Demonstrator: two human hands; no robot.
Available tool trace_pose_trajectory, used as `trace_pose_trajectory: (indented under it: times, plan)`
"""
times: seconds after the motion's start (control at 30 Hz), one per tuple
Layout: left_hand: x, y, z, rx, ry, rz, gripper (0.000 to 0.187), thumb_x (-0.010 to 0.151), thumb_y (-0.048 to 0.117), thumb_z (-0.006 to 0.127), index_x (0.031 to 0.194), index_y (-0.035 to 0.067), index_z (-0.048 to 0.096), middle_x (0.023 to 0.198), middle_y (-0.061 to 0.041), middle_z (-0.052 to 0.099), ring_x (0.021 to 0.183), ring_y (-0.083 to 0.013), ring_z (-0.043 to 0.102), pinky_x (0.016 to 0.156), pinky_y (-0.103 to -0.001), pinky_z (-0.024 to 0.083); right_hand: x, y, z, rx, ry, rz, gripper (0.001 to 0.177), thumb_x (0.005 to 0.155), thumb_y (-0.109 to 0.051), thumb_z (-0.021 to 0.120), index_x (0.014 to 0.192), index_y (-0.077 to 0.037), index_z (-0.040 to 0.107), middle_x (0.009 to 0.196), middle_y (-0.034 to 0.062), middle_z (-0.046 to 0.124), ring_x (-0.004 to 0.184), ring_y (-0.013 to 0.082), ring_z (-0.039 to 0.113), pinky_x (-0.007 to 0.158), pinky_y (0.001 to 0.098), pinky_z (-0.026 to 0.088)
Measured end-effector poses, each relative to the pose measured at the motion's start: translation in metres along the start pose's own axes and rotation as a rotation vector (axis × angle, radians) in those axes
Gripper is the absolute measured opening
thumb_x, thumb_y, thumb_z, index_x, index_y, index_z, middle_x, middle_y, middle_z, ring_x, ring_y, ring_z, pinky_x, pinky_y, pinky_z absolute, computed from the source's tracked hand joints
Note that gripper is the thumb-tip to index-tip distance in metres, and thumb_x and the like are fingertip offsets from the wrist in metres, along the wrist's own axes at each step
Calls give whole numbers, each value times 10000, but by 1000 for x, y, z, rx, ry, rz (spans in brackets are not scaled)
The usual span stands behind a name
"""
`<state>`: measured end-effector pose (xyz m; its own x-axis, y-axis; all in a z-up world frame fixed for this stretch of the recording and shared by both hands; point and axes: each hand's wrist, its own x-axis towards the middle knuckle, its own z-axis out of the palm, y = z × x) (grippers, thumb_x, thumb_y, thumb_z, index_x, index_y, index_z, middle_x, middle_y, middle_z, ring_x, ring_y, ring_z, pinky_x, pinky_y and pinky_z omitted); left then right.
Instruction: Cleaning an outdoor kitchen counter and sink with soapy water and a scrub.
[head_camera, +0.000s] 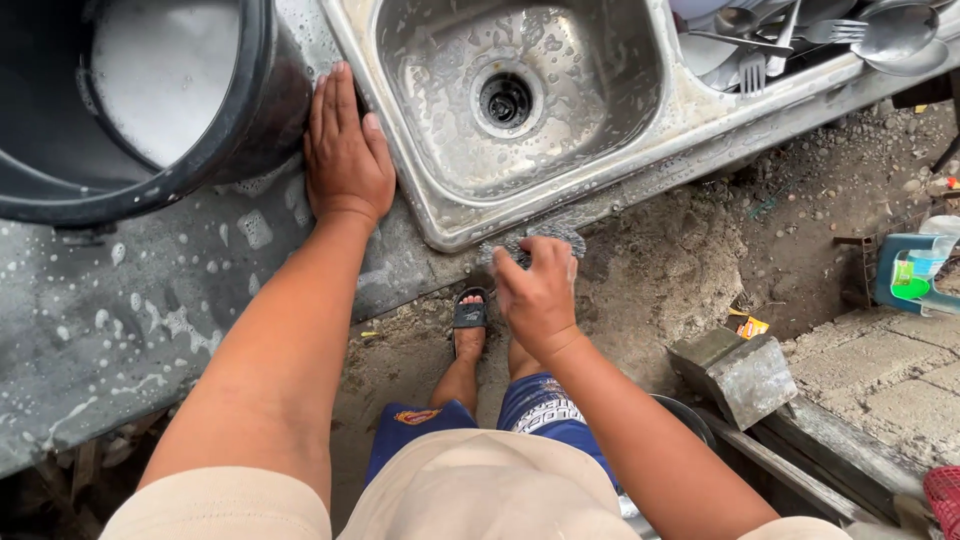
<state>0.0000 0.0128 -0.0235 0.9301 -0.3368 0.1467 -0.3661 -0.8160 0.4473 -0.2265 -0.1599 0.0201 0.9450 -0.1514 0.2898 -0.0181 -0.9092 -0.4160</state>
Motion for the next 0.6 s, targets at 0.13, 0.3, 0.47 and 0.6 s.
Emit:
trace_pose_trajectory:
  times: [0.13,0.3,0.47,0.6]
  plan:
    - [3,1,0,-6,-8,-5,607,1098,257,400,1655,70,249,1696,-115,334,1575,-325,295,1265,-466,265,13,54,-17,-136,86,187,175,910,-126,776,1081,-134,738,1092,155,536,1035,335,492,900,492,400]
    - [5,5,-3,-15,3,-3,608,1092,241,407,1653,63,256,1692,-128,342,1566,-336,308,1255,-470,273,10,17,2,-131,61,187,110,867,-129,763,962,-124,707,1074,148,551,1049,342,511,889,496,399]
    - [5,3,0,-12,16,12,613,1080,246,419,1640,45,272,1675,-140,354,1555,-345,314,1259,-471,267,8,14,-1,-70,34,114,143,865,-168,766,997,-134,722,1066,145,558,1040,338,514,881,495,403]
    - [4,2,0,-8,19,6,607,1082,255,412,1635,41,280,1671,-143,360,1555,-340,313,1258,-469,265,11,73,-18,-174,61,250,87,937,-166,766,918,-129,690,1019,136,530,1009,324,482,870,484,387]
